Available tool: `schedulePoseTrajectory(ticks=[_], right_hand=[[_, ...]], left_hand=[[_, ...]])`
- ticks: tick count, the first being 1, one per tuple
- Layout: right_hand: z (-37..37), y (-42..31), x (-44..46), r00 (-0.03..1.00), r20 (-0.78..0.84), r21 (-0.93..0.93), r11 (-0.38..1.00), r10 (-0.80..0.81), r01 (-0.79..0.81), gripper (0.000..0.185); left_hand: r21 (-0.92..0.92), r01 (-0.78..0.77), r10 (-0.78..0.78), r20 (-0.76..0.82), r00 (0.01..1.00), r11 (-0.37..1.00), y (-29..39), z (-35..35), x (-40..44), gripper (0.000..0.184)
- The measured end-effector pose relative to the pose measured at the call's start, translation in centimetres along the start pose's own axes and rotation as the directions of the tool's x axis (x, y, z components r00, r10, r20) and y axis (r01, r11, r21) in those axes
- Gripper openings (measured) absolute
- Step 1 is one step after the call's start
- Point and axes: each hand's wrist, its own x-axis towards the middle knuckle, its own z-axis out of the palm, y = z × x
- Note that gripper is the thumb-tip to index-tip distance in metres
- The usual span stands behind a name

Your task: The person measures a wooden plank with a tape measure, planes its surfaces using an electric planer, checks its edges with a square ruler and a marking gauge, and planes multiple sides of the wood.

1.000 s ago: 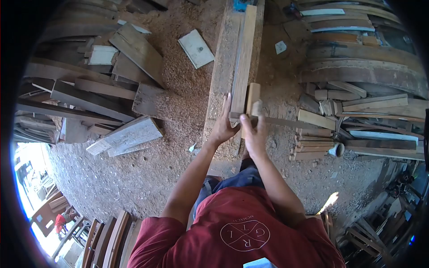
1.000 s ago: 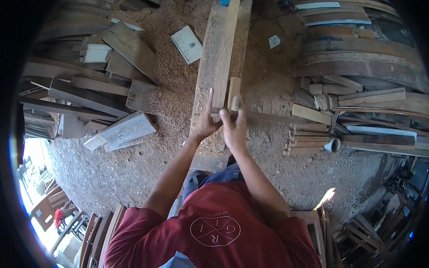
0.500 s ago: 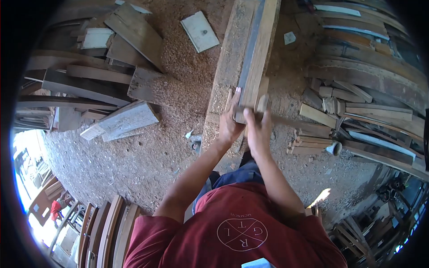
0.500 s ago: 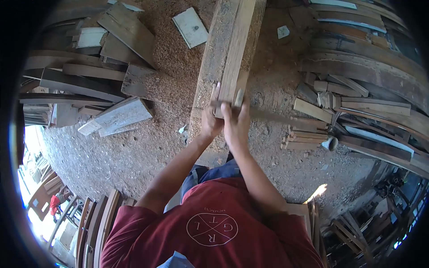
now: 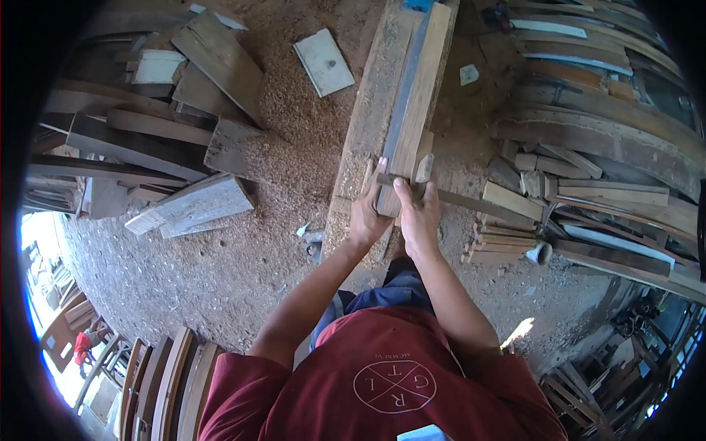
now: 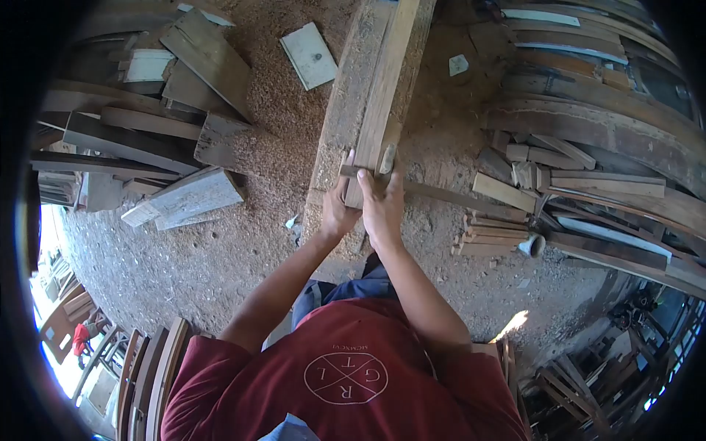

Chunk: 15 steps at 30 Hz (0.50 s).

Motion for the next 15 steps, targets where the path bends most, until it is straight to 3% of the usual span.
schedulePoseTrajectory(ticks=[3,5,7,9,11,12,13,14,15], right_hand=[[0.4,-4.2,6.9,0.989,-0.035,-0.034,0.989,-0.145,0.144,0.073],[1.3,-9.1,12.9,0.986,-0.04,0.154,0.974,-0.162,0.166,0.067],[1.1,-12.1,16.6,0.977,-0.013,0.081,0.974,-0.211,0.212,0.067],[0.9,-11.6,17.4,0.977,-0.011,0.053,0.976,-0.212,0.212,0.074],[0.6,-10.2,16.2,0.988,-0.039,-0.091,0.985,-0.148,0.144,0.086],[0.5,-10.6,13.4,1.0,-0.012,-0.079,0.997,-0.005,0.004,0.11],[0.1,-9.2,11.8,1.0,-0.015,-0.161,0.987,-0.005,0.002,0.11],[0.2,-8.3,9.6,0.998,-0.048,-0.209,0.977,0.03,-0.039,0.096],[0.1,-8.0,7.3,1.0,-0.001,-0.143,0.99,-0.002,0.002,0.094]], left_hand=[[0.005,-0.047,0.047,-0.089,0.995,0.999,-0.2,0.7,0.1,0.102],[0.002,-0.05,0.05,-0.051,0.997,0.999,0.0,-0.3,0.1,0.108],[0.01,-0.01,0.01,0.053,0.999,1.0,0.5,-0.8,0.2,0.116],[0.077,-0.084,0.074,0.131,0.989,0.993,1.2,-2.5,0.1,0.119],[0.143,-0.158,0.128,0.2,0.971,0.977,2.1,-4.7,1.3,0.124],[0.218,-0.207,0.144,0.274,0.951,0.954,2.7,-5.7,1.9,0.127],[0.283,-0.252,0.144,0.353,0.925,0.925,3.7,-6.4,2.2,0.13],[0.276,-0.215,0.118,0.33,0.937,0.937,6.1,-6.3,3.0,0.129],[0.276,-0.217,0.121,0.327,0.937,0.936,6.4,-5.4,3.6,0.129]])
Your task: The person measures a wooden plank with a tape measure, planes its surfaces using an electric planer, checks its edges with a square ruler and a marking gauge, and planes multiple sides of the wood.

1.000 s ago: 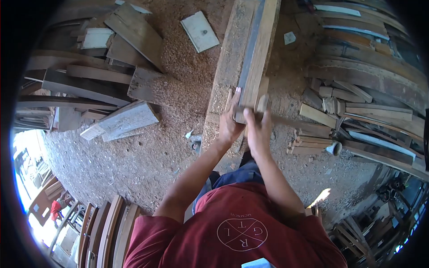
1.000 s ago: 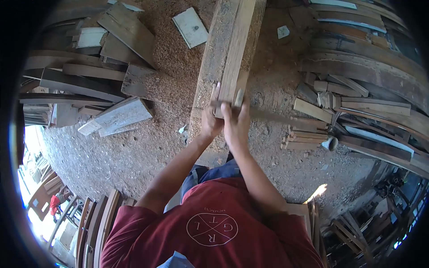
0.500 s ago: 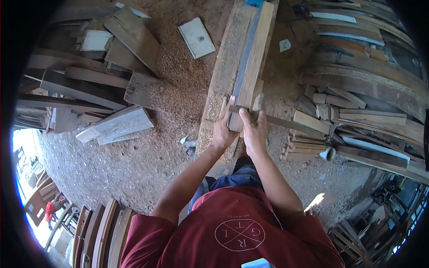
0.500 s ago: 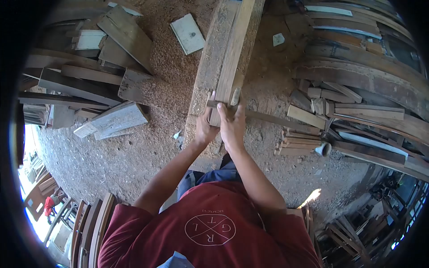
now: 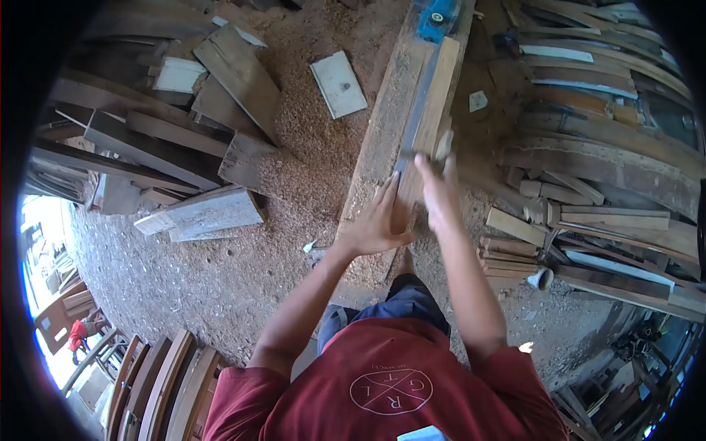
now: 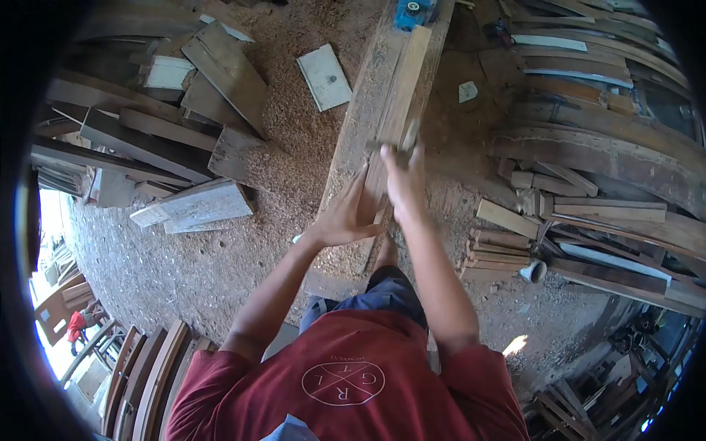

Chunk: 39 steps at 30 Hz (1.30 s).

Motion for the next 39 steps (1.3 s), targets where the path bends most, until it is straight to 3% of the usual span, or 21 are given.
schedulePoseTrajectory(ticks=[1,3,5,6,7,10,12,15,17,18,19,20,22,24,26,32,35,36,38,39], right_hand=[[0.2,0.5,-1.1,0.999,0.013,0.071,0.997,-0.039,0.038,0.092],[0.5,0.7,-0.2,0.997,0.014,0.14,0.987,-0.082,0.08,0.091],[0.9,0.4,2.7,0.974,-0.048,0.171,0.959,-0.222,0.227,0.088],[0.8,-0.7,5.4,0.984,-0.066,0.142,0.974,-0.168,0.176,0.082],[0.6,-2.1,8.4,0.978,-0.047,0.158,0.966,-0.202,0.207,0.078],[0.4,-7.8,14.9,0.974,-0.062,0.279,0.933,-0.218,0.227,0.069],[-0.1,-8.9,17.6,0.965,0.011,0.266,0.931,-0.262,0.25,0.081],[-0.2,-8.1,14.6,0.989,-0.047,0.131,0.981,-0.139,0.144,0.074],[-0.1,-5.4,9.5,0.999,-0.017,0.039,0.999,-0.037,0.038,0.09],[0.3,-2.5,8.0,0.997,-0.067,-0.011,0.999,-0.032,0.031,0.089],[0.4,-1.0,6.5,0.997,-0.057,0.05,0.997,-0.054,0.057,0.088],[0.5,-1.9,5.8,0.997,0.014,0.268,0.961,-0.08,0.073,0.086],[0.8,-2.7,7.1,0.992,-0.032,0.286,0.95,-0.125,0.129,0.084],[0.5,-4.3,12.9,0.975,-0.093,0.156,0.964,-0.204,0.216,0.077],[0.4,-8.5,18.4,0.97,-0.065,0.297,0.923,-0.235,0.244,0.07],[0.1,-11.2,33.0,0.954,-0.086,0.194,0.935,-0.287,0.299,0.058],[-0.5,-9.9,37.3,0.975,0.118,0.505,0.857,-0.188,0.104,0.057],[-1.0,-9.4,36.1,0.974,0.129,0.57,0.817,-0.188,0.082,0.053],[-2.5,-7.1,32.8,0.988,-0.112,0.439,0.886,-0.109,0.148,0.047],[-3.9,-5.1,31.4,0.998,-0.036,0.486,0.872,-0.042,0.055,0.045]], left_hand=[[-0.163,0.07,-0.08,-0.053,0.995,0.984,0.3,0.8,0.8,0.128],[-0.255,0.157,-0.205,-0.176,0.963,0.954,1.4,2.4,2.0,0.119],[-0.258,0.207,-0.25,-0.146,0.957,0.944,1.6,2.2,2.7,0.116],[-0.262,0.272,-0.31,-0.113,0.944,0.926,1.8,2.3,2.3,0.114],[-0.239,0.209,-0.252,-0.168,0.953,0.948,1.4,2.7,2.0,0.11],[-0.247,0.219,-0.262,-0.159,0.952,0.944,2.5,1.8,1.9,0.111],[-0.25,0.213,-0.256,-0.155,0.954,0.945,2.6,1.8,1.8,0.11],[-0.205,0.156,-0.199,-0.21,0.957,0.966,1.8,2.4,1.9,0.11],[-0.165,0.122,-0.161,-0.245,0.956,0.979,1.9,2.3,2.0,0.109],[-0.227,0.186,-0.23,-0.185,0.955,0.956,2.5,1.8,2.0,0.109],[-0.284,0.251,-0.294,-0.121,0.948,0.926,2.8,1.6,2.1,0.108],[-0.283,0.253,-0.296,-0.119,0.948,0.925,2.4,2.0,2.2,0.108],[-0.248,0.175,-0.223,-0.185,0.957,0.953,1.2,3.1,2.1,0.109],[-0.251,0.206,-0.251,-0.163,0.954,0.946,2.6,2.3,1.7,0.11],[-0.241,0.232,-0.276,-0.17,0.946,0.942,2.8,1.5,1.9,0.111],[-0.207,0.286,-0.321,-0.16,0.934,0.936,3.7,0.7,2.0,0.116],[-0.164,0.301,-0.327,-0.171,0.929,0.939,3.8,0.4,1.9,0.117],[-0.173,0.358,-0.379,-0.11,0.919,0.917,4.0,-0.1,2.1,0.117],[-0.204,0.425,-0.443,-0.05,0.895,0.882,4.1,0.9,1.3,0.118],[-0.197,0.304,-0.344,-0.222,0.912,0.932,3.1,1.9,1.1,0.117]])
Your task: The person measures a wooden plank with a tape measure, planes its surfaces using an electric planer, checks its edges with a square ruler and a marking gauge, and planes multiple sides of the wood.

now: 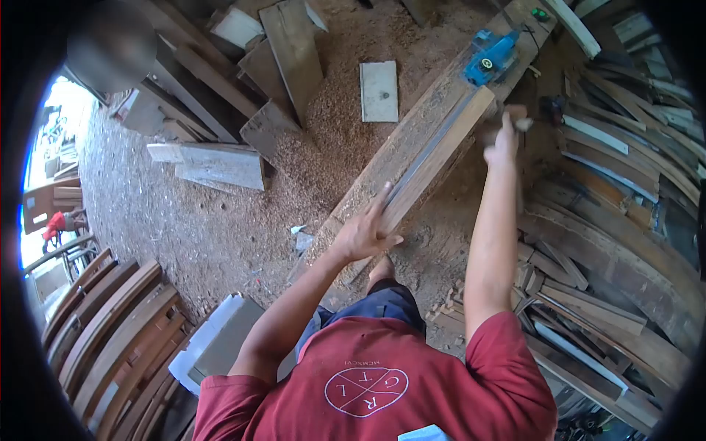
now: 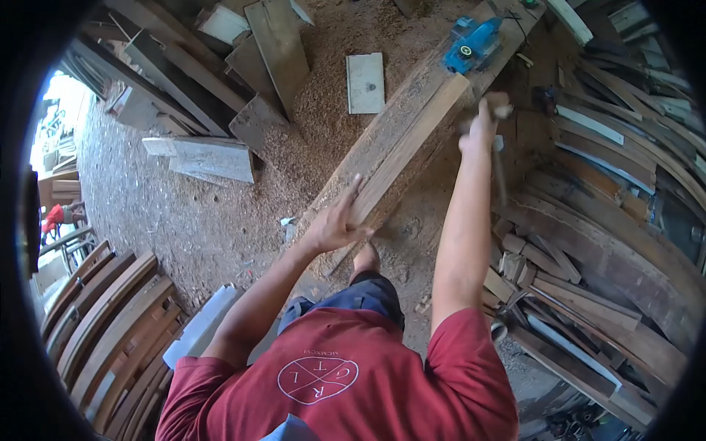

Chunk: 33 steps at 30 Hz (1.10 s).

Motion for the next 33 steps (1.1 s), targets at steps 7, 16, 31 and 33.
schedulePoseTrajectory(ticks=[7,16,31,33], right_hand=[[-22.3,13.7,-12.1,0.871,0.151,0.21,0.846,0.467,-0.49,0.043],[-47.5,24.7,-21.0,0.644,-0.275,0.006,0.671,0.714,-0.741,0.032],[-65.4,24.0,-24.7,0.703,-0.304,-0.127,0.704,0.643,-0.699,0.04],[-64.8,21.4,-23.7,0.691,-0.31,-0.138,0.689,0.653,-0.712,0.042]], left_hand=[[-0.375,0.183,-0.302,-0.288,0.909,0.909,-7.2,0.1,-6.5,0.074],[-0.015,0.354,-0.287,-0.621,0.729,0.935,-22.1,4.0,-24.8,0.056],[0.024,0.466,-0.261,-0.802,0.537,0.884,-16.2,10.7,-25.9,0.044],[0.033,0.379,-0.181,-0.837,0.516,0.925,-8.7,8.5,-20.4,0.04]])
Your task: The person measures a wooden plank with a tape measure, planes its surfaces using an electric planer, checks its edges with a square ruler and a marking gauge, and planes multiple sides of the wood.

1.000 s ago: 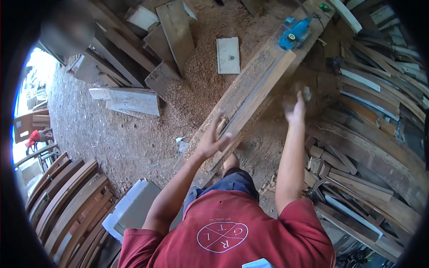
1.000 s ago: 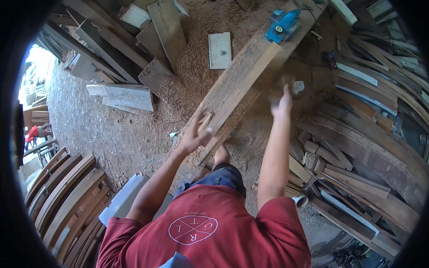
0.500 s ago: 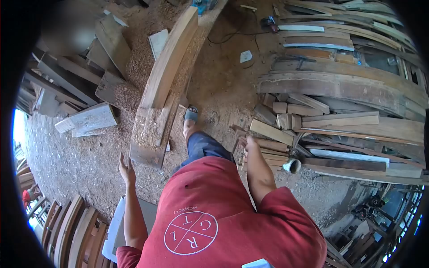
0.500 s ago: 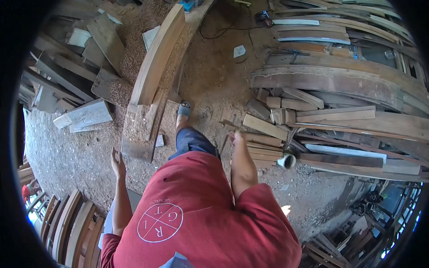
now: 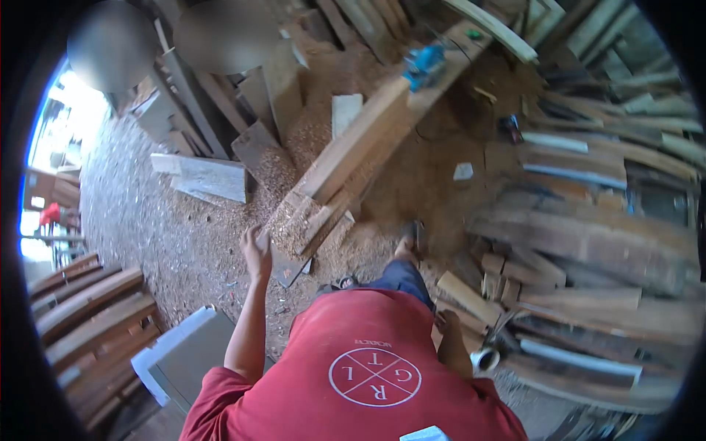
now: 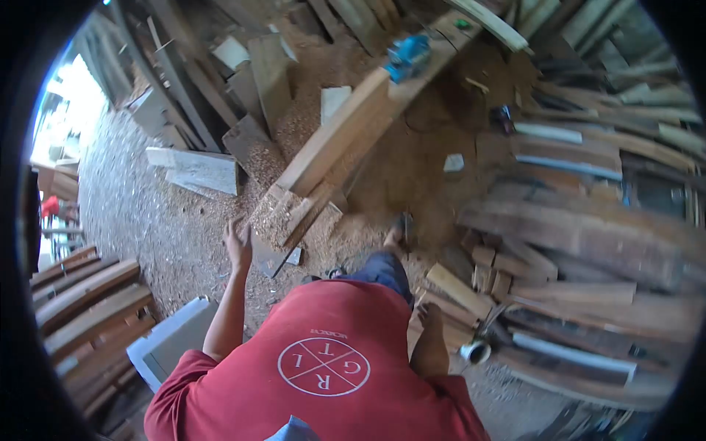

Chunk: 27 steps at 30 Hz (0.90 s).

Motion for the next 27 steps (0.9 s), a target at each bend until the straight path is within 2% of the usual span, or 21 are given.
schedulePoseTrajectory(ticks=[2,4,6,8,9,10,11,12,13,14,16,21,23,25,27], right_hand=[[1.0,-3.9,-1.6,0.999,0.035,-0.035,0.998,-0.042,0.043,0.038],[1.6,-8.6,-1.8,0.998,0.053,-0.128,0.991,-0.031,0.038,0.049],[2.1,-14.4,-1.0,0.996,0.082,-0.239,0.969,-0.045,0.064,0.044],[3.2,-20.7,-0.6,0.966,0.188,-0.454,0.856,-0.179,0.247,0.041],[3.9,-23.8,0.5,0.963,0.174,-0.392,0.883,-0.205,0.258,0.034],[4.5,-27.6,1.4,0.918,0.24,-0.391,0.835,-0.315,0.388,0.032],[6.1,-31.3,1.2,0.859,0.304,-0.38,0.774,-0.412,0.506,0.03],[8.4,-35.1,-2.1,0.825,0.356,-0.307,0.779,-0.438,0.546,0.026],[9.9,-38.1,-2.9,0.785,0.334,-0.268,0.746,-0.521,0.609,0.023],[11.4,-41.4,-6.3,0.82,0.308,-0.355,0.741,-0.483,0.57,0.03],[14.0,-45.8,-8.9,0.795,0.29,-0.328,0.725,-0.533,0.606,0.051],[19.1,-50.6,-14.1,0.721,0.381,-0.346,0.634,-0.579,0.692,0.052],[20.5,-50.7,-16.1,0.719,0.38,-0.305,0.655,-0.582,0.691,0.051],[21.8,-50.6,-17.0,0.724,0.392,-0.253,0.69,-0.567,0.678,0.049],[24.1,-51.0,-17.9,0.758,0.391,-0.299,0.707,-0.522,0.641,0.048]], left_hand=[[0.022,-0.212,0.213,-0.076,0.974,0.977,8.0,1.1,3.3,0.045],[-0.035,-0.244,0.244,-0.022,0.97,0.969,15.9,2.9,6.5,0.055],[0.054,-0.285,0.286,0.002,0.958,0.957,20.5,7.0,9.7,0.066],[0.117,-0.279,0.281,0.003,0.96,0.953,23.0,11.4,11.7,0.068],[0.181,-0.29,0.293,0.007,0.956,0.94,24.1,12.7,12.3,0.069],[0.176,-0.276,0.281,-0.003,0.96,0.945,24.8,13.6,12.7,0.069],[0.193,-0.158,0.143,0.089,0.986,0.968,25.4,14.2,12.6,0.066],[0.222,-0.043,0.002,0.183,0.983,0.974,25.7,14.6,12.6,0.062],[0.275,-0.075,0.038,0.138,0.99,0.959,25.3,15.0,12.5,0.054],[0.281,-0.071,0.03,0.15,0.988,0.957,25.1,14.9,12.2,0.054],[0.299,-0.08,0.03,0.167,0.986,0.951,25.2,14.7,12.5,0.053],[0.347,-0.05,-0.013,0.178,0.984,0.937,25.2,15.3,12.9,0.055],[0.452,-0.007,-0.106,0.225,0.969,0.892,25.6,15.1,13.0,0.055],[0.44,0.003,-0.135,0.27,0.953,0.898,25.0,15.3,13.2,0.054],[0.432,0.009,-0.162,0.318,0.934,0.902,25.5,14.9,13.3,0.051]])
